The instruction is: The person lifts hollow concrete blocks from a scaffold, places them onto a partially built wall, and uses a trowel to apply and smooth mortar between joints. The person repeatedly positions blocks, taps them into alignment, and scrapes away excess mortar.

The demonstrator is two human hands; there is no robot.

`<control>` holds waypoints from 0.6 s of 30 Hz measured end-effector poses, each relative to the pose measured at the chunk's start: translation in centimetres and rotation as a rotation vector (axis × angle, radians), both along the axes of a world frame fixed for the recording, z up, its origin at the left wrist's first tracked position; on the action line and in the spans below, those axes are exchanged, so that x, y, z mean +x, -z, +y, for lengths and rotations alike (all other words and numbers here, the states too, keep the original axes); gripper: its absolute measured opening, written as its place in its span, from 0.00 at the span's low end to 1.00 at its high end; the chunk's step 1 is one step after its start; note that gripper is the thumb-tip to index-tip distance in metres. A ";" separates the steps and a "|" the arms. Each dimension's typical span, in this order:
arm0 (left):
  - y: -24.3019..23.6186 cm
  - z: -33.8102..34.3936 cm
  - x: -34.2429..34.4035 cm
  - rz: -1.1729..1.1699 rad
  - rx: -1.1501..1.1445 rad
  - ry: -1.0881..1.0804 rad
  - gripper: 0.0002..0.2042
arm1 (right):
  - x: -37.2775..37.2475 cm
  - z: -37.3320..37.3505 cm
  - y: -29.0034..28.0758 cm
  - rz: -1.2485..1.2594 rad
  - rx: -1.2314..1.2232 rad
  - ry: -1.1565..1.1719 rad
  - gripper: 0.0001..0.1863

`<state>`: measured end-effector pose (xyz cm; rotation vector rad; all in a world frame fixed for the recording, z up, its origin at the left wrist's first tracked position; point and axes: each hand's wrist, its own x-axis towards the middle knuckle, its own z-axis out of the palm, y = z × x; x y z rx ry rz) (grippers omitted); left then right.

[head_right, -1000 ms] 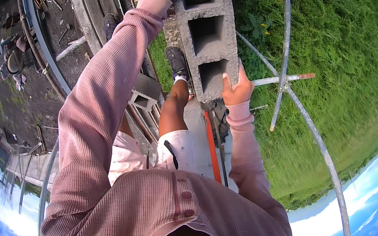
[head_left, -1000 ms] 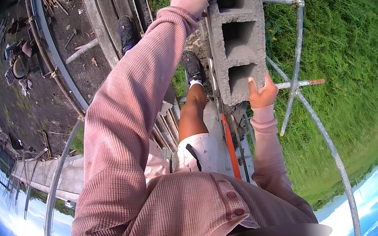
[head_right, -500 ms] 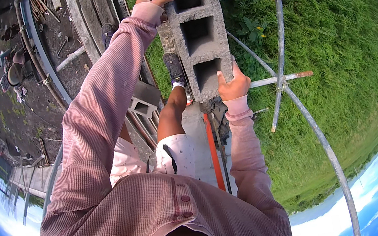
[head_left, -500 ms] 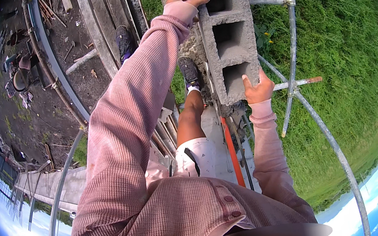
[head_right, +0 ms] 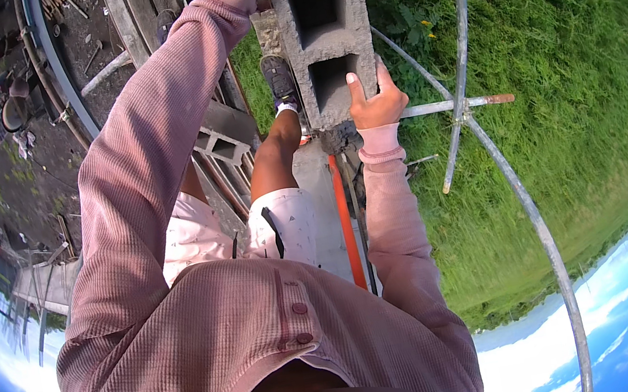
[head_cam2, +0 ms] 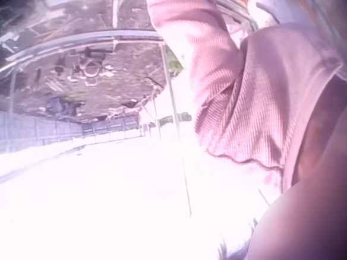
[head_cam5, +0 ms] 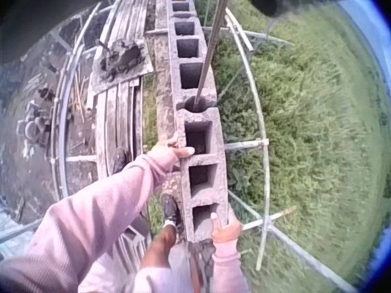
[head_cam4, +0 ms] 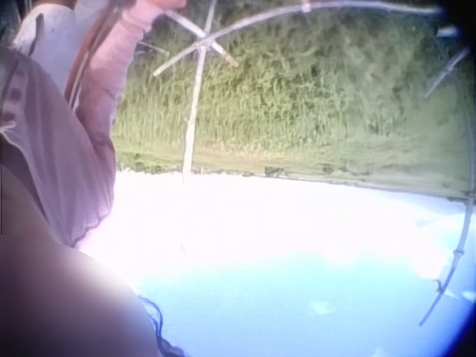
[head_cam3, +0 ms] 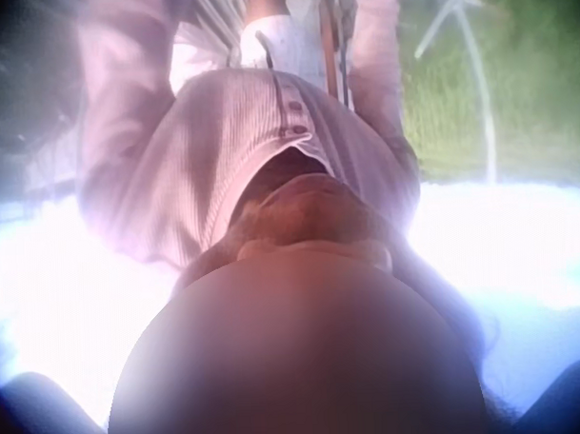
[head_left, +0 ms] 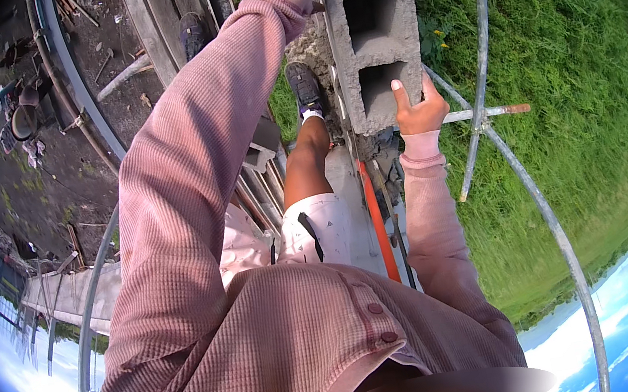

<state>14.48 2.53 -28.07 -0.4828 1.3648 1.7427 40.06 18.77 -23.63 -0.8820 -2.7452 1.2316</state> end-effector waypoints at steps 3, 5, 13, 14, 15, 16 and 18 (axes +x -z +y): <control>-0.8 0.1 -0.4 -0.032 -0.022 0.014 0.49 | -0.3 -0.8 -3.9 0.206 0.269 0.035 0.18; -1.2 0.1 -0.5 -0.029 -0.063 -0.002 0.41 | -0.2 -1.7 -6.7 0.636 -0.065 0.031 0.23; -1.7 0.6 -1.0 -0.017 -0.177 0.148 0.21 | -1.8 -4.5 -4.4 0.617 -0.509 -0.520 0.25; -1.6 0.7 -1.0 -0.014 -0.163 0.141 0.20 | -1.7 -4.4 -4.1 0.637 -0.531 -0.441 0.25; -1.7 0.8 -1.0 0.000 -0.157 0.129 0.20 | -1.5 -4.3 -4.3 0.657 -0.614 -0.468 0.25; -1.7 0.8 -0.9 0.013 -0.156 0.117 0.19 | -1.4 -4.2 -4.3 0.727 -0.703 -0.478 0.24; -1.8 0.6 -0.8 0.010 -0.158 0.096 0.18 | -1.3 -4.2 -4.4 0.787 -0.737 -0.558 0.23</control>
